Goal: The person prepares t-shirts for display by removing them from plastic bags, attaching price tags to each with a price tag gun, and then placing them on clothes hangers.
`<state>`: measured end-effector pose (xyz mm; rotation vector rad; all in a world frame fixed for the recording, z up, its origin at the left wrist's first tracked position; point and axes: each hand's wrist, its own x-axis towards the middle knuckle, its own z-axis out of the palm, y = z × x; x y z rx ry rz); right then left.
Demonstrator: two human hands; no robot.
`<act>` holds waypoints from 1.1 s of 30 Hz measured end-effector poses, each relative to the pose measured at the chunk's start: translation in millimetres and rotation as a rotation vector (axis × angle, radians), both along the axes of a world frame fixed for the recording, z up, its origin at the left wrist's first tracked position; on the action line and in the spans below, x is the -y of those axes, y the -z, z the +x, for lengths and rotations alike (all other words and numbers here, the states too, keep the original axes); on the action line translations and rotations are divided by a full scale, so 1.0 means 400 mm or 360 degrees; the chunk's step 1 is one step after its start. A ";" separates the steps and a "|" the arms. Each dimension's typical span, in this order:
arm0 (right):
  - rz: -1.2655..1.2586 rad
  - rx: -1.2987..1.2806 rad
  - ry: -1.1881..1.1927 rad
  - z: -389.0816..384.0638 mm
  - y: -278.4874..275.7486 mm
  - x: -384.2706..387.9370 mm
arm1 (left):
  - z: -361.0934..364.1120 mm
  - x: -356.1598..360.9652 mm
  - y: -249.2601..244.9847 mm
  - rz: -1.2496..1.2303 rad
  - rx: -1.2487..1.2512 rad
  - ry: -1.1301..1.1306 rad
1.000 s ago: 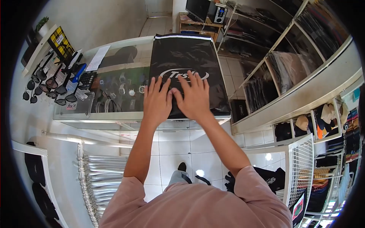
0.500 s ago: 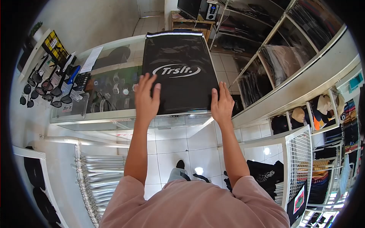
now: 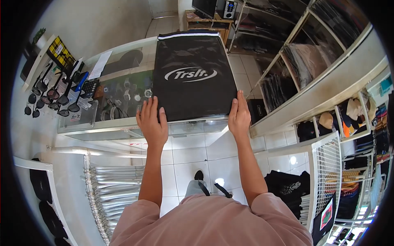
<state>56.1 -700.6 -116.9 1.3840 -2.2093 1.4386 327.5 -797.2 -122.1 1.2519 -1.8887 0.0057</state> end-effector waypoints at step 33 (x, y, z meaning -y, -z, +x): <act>-0.0781 0.0909 0.1749 -0.093 -0.013 -1.813 | -1.340 -1.727 -0.103 -0.0081 0.0222 0.3351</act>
